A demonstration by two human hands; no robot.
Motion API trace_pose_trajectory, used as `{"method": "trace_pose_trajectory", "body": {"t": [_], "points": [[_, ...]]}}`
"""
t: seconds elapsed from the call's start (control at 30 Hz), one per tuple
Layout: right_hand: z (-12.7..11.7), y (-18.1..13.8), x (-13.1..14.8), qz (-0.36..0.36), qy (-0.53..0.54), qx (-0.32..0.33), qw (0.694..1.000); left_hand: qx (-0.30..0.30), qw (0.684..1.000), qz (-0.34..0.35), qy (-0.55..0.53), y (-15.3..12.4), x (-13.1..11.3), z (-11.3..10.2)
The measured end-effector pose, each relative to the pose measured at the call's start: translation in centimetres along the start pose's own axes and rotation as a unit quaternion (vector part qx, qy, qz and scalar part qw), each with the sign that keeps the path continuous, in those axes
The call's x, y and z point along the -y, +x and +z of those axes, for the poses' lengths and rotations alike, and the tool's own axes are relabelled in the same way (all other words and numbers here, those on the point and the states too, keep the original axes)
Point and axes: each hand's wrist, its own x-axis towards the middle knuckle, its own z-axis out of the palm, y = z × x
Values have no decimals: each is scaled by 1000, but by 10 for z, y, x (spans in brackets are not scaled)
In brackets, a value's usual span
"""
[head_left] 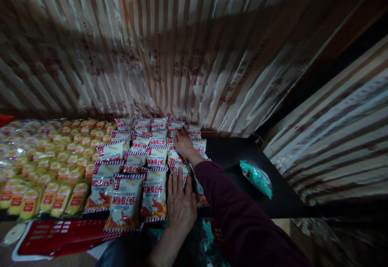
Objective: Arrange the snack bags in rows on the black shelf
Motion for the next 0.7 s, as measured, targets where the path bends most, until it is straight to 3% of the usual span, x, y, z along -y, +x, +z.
{"method": "trace_pose_trajectory", "body": {"t": [0.27,0.43,0.53,0.7], "points": [[4,-6,3,-1,21,-11,1000,16,1000,-11,-6,3,1,-4],[-1,-3,-5,-36,56,-56,996,9,1000,-8,-8,4,2,-6],[-15,1,-25,-29,82,-76,993,4,1000,-8,-9,4,1,-9],[-35,-9,-85,15,102,-61,993,0,1000,17,-1,-1,-14,-13]]}}
